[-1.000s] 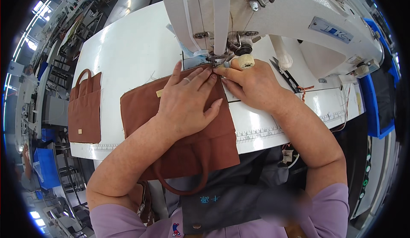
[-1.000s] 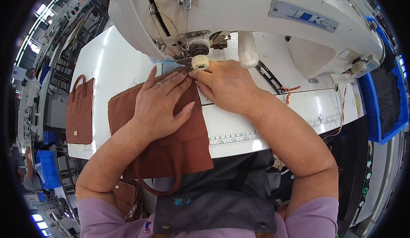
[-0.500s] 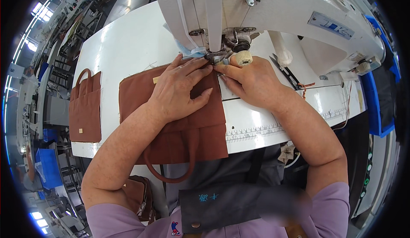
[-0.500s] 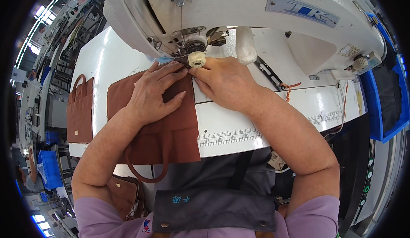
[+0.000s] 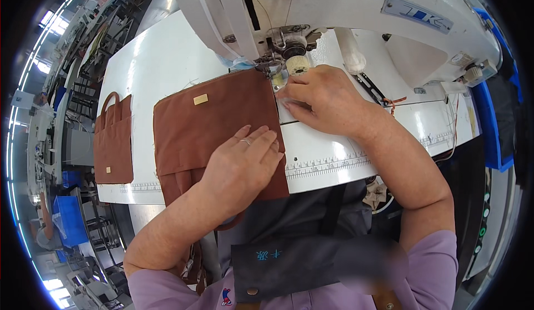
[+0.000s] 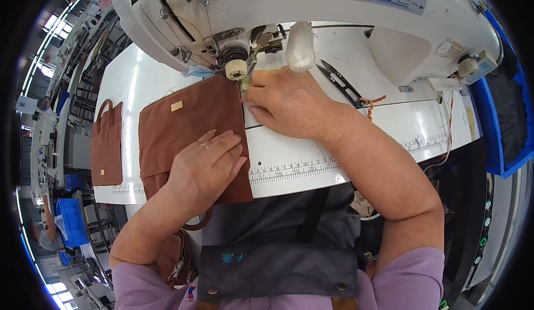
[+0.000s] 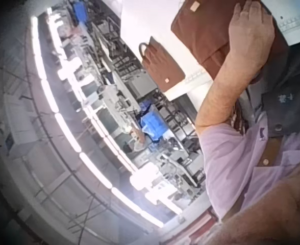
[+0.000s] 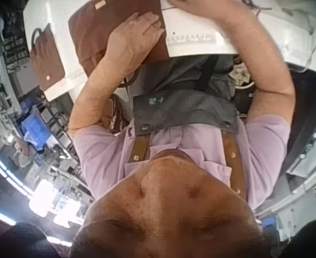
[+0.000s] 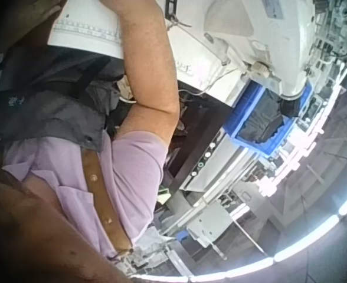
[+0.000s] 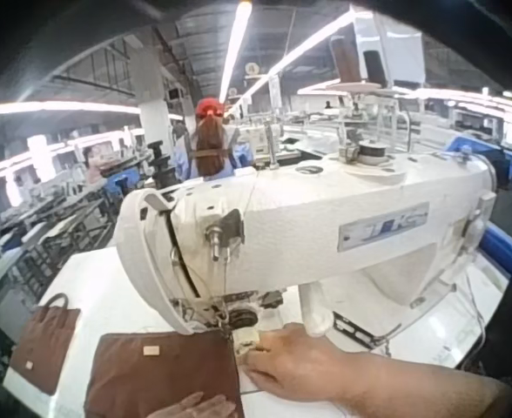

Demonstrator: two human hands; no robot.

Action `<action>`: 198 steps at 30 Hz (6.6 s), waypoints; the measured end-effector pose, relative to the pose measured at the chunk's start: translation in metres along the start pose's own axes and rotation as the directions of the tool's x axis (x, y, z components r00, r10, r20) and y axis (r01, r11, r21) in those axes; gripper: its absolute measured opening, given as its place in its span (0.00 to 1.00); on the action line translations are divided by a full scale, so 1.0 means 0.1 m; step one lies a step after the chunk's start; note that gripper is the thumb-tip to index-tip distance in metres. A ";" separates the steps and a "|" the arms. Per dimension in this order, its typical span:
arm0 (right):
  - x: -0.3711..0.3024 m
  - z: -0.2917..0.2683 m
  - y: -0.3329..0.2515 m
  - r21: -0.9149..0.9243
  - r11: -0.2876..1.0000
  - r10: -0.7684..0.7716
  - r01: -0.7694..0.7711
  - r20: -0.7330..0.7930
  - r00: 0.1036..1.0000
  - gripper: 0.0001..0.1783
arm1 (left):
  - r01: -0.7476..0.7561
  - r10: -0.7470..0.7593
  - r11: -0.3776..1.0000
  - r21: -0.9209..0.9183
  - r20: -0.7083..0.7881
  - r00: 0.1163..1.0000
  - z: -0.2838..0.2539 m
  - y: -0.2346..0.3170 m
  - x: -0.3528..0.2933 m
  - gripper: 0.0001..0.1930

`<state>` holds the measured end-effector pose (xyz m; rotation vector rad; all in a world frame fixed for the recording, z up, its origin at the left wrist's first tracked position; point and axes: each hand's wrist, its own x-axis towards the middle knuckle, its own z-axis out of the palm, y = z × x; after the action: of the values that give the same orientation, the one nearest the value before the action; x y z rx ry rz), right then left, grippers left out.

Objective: The person operates an industrial sewing machine to stitch the edges of brown fabric tote bags. They guide the bags under the needle, aligning the seams and occasionally using a small tool to assist with the stitching process. Completed bags are stacked on the table to the left.

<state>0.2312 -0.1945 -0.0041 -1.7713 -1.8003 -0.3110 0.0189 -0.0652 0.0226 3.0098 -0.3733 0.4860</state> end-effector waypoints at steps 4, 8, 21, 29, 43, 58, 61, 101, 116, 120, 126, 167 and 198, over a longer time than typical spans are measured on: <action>-0.02 -0.05 0.00 0.109 0.991 -0.079 0.076 0.026 0.997 0.10 | -0.060 0.046 0.984 0.168 0.091 0.995 -0.06 0.12 0.02 0.10; 0.00 -0.03 0.00 0.149 0.977 -0.159 0.156 0.009 0.987 0.12 | -0.015 0.014 1.000 0.023 0.045 0.999 -0.10 0.02 -0.05 0.11; 0.05 0.08 -0.13 -0.066 0.976 -0.214 0.207 -0.122 0.969 0.19 | 0.265 -0.346 0.899 -0.349 -0.193 0.918 -0.20 -0.07 0.00 0.06; 0.07 0.16 -0.12 -0.083 0.971 -0.236 0.223 -0.192 0.953 0.06 | 0.276 -0.377 0.868 -0.412 -0.186 0.907 -0.17 -0.10 -0.02 0.06; -0.01 0.13 -0.15 0.045 0.976 -0.208 0.211 -0.061 0.976 0.05 | 0.228 -0.220 0.920 -0.319 0.058 0.974 -0.02 -0.30 -0.01 0.35; -0.02 -0.03 -0.23 0.097 0.992 -0.092 0.084 0.082 0.992 0.14 | 0.224 -0.207 0.907 -0.356 0.085 0.975 0.12 -0.46 0.07 0.40; 0.00 0.00 -0.21 0.064 0.997 -0.036 0.032 0.067 0.997 0.15 | 0.218 -0.215 0.903 -0.371 0.052 0.975 0.15 -0.55 0.15 0.40; 0.05 0.03 -0.04 0.006 0.989 0.148 -0.149 0.057 0.987 0.09 | 0.187 -0.205 0.937 -0.295 -0.033 0.978 0.14 -0.66 0.31 0.23; 0.03 -0.02 -0.14 0.018 0.999 -0.048 0.046 0.129 0.990 0.11 | 0.032 -0.029 0.999 0.027 -0.093 0.995 0.16 -0.74 0.41 0.13; 0.03 -0.02 -0.12 0.014 0.999 -0.050 0.048 0.124 0.991 0.11 | -0.049 0.060 0.993 0.112 -0.091 0.994 0.14 -0.73 0.41 0.12; 0.03 -0.01 -0.12 0.029 0.999 -0.032 0.029 0.123 0.992 0.11 | -0.034 0.039 0.998 0.061 -0.088 0.995 0.15 -0.73 0.38 0.11; 0.03 -0.03 -0.15 -0.081 0.997 0.010 -0.004 0.076 0.997 0.09 | 0.227 -0.231 0.961 -0.157 -0.004 0.973 0.21 -0.40 0.15 0.26; 0.04 0.01 -0.04 -0.060 0.985 0.168 -0.162 0.093 0.981 0.12 | 0.249 -0.280 0.938 -0.241 -0.102 0.955 0.34 -0.91 0.44 0.12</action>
<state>0.2270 -0.1910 -0.0022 -1.9897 -1.7113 -0.2089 0.0922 0.0089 0.0015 2.7301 -0.0081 0.5745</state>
